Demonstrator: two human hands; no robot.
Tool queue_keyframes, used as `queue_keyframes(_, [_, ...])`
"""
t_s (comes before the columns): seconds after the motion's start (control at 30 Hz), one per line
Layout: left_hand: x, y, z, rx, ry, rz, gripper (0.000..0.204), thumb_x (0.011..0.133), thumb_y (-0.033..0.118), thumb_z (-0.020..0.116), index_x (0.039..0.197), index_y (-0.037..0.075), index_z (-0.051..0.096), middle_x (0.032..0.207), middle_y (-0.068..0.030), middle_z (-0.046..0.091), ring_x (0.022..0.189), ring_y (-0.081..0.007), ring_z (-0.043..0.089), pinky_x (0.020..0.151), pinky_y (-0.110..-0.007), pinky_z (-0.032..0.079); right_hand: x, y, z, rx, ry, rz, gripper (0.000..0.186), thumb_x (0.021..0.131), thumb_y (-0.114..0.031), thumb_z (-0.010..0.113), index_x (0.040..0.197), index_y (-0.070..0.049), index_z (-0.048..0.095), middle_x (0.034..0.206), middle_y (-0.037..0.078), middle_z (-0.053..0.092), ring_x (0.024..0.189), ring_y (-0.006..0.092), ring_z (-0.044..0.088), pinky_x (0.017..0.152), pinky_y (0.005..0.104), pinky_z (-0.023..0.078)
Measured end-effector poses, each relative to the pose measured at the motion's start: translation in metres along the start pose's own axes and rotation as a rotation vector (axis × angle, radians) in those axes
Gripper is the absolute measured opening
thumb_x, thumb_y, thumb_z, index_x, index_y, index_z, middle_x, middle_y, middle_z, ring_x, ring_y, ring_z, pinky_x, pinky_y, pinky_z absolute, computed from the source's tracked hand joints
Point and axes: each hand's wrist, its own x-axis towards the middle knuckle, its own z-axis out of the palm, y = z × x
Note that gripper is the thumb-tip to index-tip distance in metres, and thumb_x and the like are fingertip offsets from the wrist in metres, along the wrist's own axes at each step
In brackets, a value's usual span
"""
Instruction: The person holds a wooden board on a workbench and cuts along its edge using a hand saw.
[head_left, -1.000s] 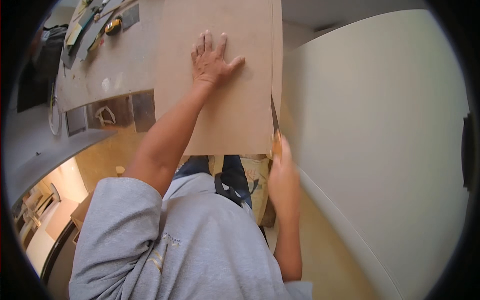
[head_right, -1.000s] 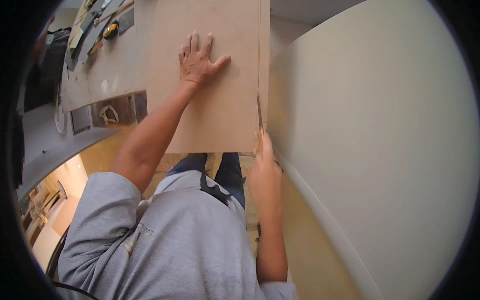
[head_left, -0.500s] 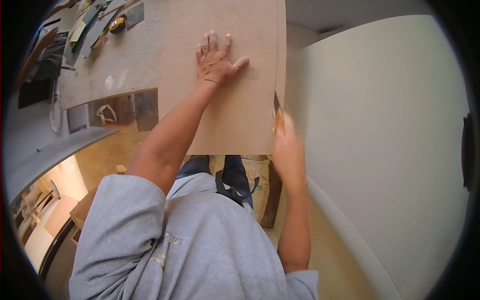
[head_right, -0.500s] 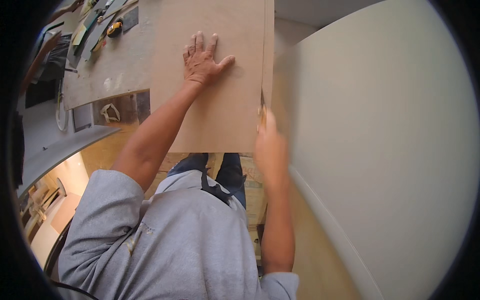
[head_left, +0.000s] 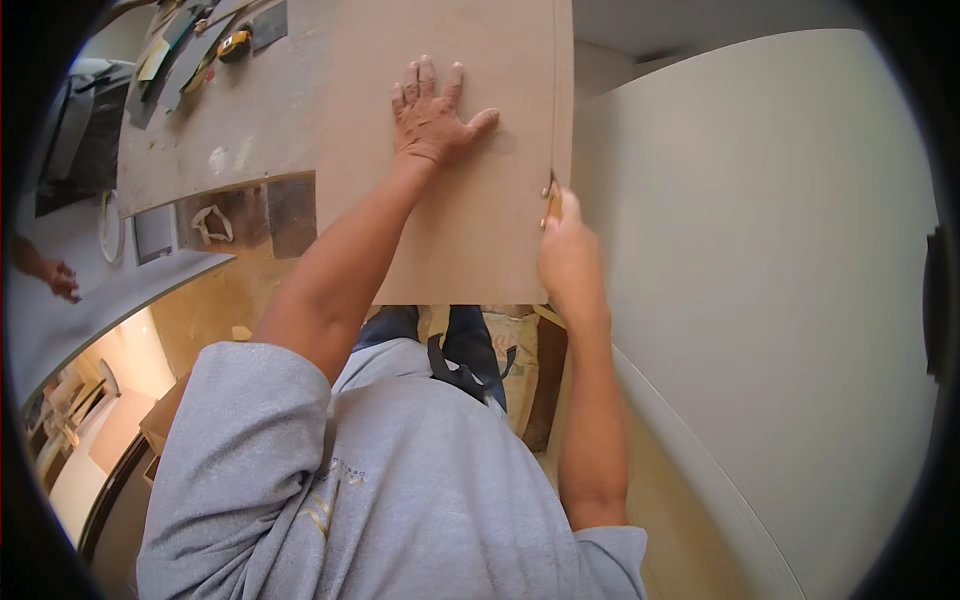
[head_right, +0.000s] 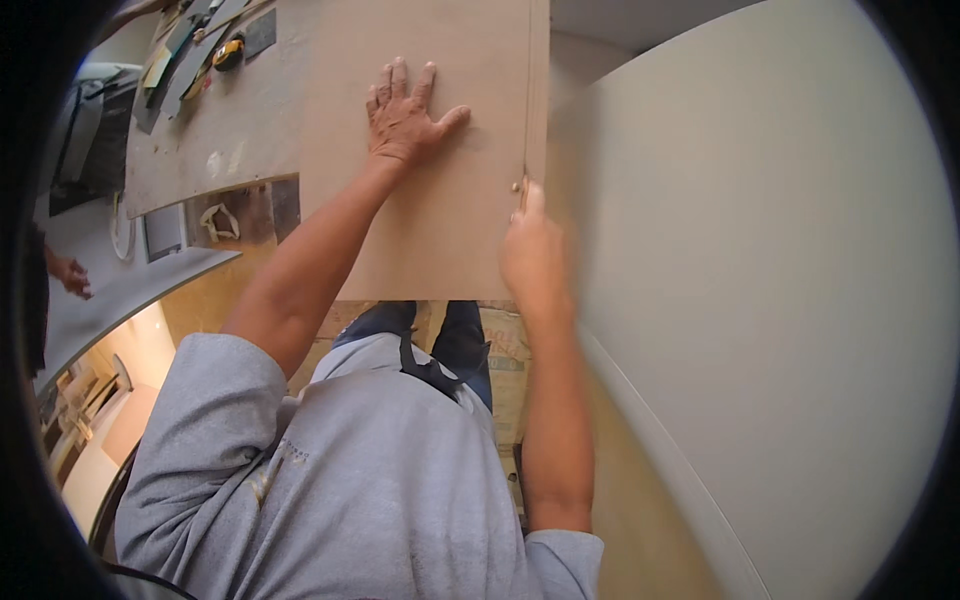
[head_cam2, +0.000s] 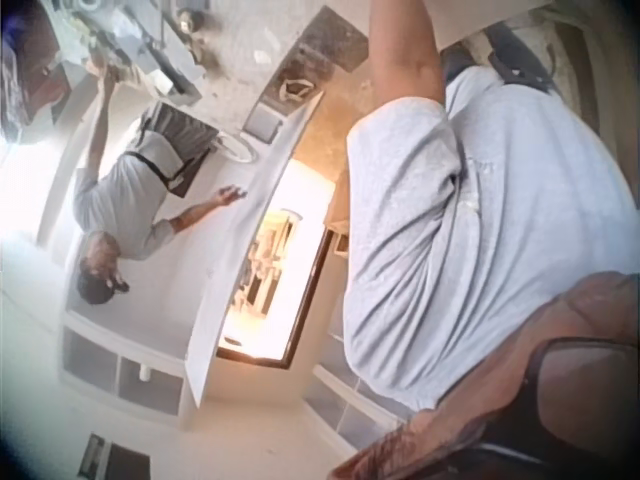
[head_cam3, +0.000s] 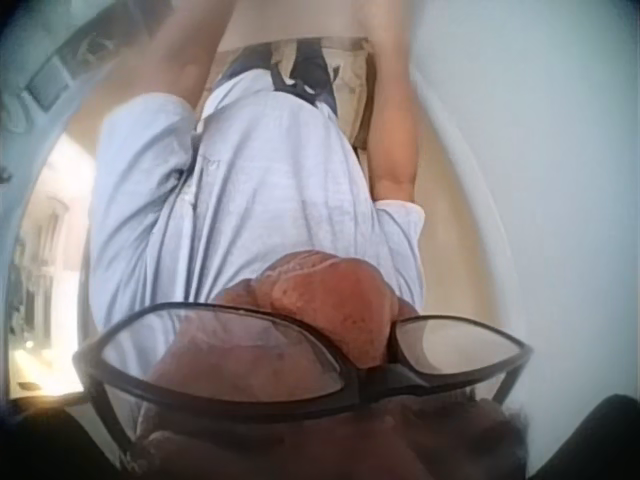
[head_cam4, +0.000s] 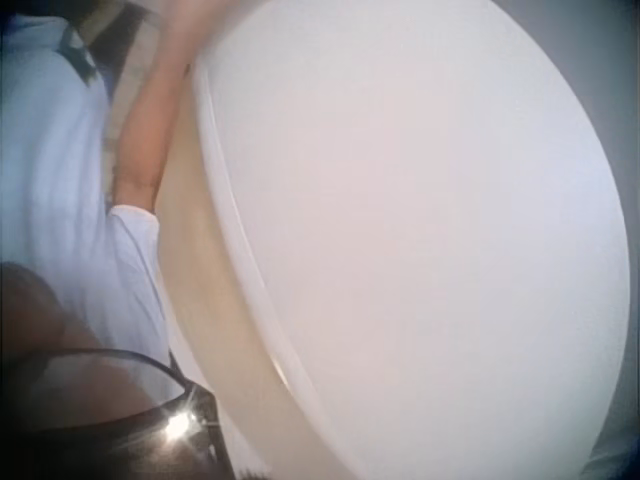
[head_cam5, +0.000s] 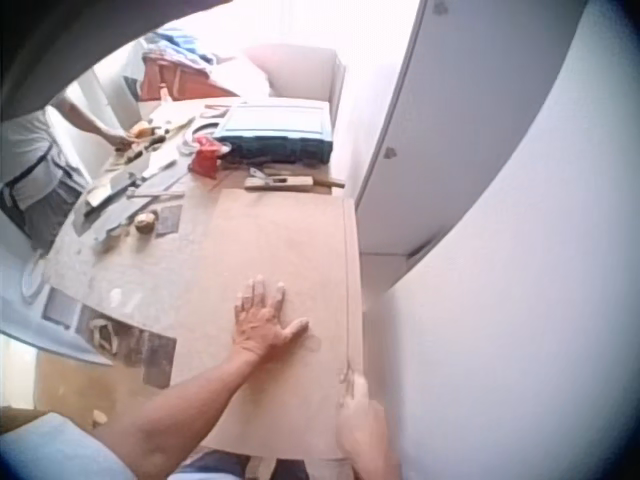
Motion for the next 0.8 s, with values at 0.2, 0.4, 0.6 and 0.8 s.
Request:
queue_keyframes(0.2, [-0.003,-0.014,-0.001,0.026,0.001,-0.027,0.101,0.088,0.082,0.057,0.168,0.022,0.039,0.176,-0.0223,0.023,0.165,-0.0374,0.014,0.132,-0.054,0.009,-0.168,0.051,0.002,0.041,-0.054,0.075,0.052,0.111,-0.020,0.043,0.162,-0.013,0.043,0.139,0.029,0.066,0.122,0.0495,0.066,0.099,0.0538,0.054])
queue_keyframes(0.4, [-0.004,-0.004,-0.005,0.022,0.002,-0.015,0.102,0.088,0.083,0.057,0.168,0.022,0.039,0.176,-0.0224,0.022,0.165,-0.0370,0.013,0.131,-0.055,0.010,-0.024,0.030,0.022,0.130,0.012,-0.038,0.051,0.109,-0.014,0.047,0.160,-0.012,0.044,0.122,0.034,0.070,0.112,0.0523,0.068,0.091,0.0579,0.055])
queue_keyframes(0.6, [-0.005,-0.014,0.000,0.025,-0.005,-0.019,0.102,0.088,0.083,0.057,0.167,0.021,0.040,0.176,-0.0221,0.023,0.165,-0.0369,0.016,0.131,-0.055,0.012,-0.037,0.009,0.005,-0.010,-0.003,-0.085,0.051,0.108,-0.010,0.051,0.158,-0.008,0.045,0.122,0.033,0.070,0.110,0.0525,0.067,0.089,0.0589,0.054])
queue_keyframes(0.8, [0.000,-0.009,-0.003,0.033,0.009,-0.014,0.103,0.087,0.084,0.057,0.167,0.021,0.040,0.176,-0.0220,0.024,0.165,-0.0368,0.016,0.131,-0.055,0.012,-0.192,0.081,0.017,0.056,0.106,-0.068,0.061,0.106,-0.005,0.048,0.165,-0.017,0.036,0.136,0.031,0.066,0.116,0.0525,0.066,0.091,0.0560,0.054])
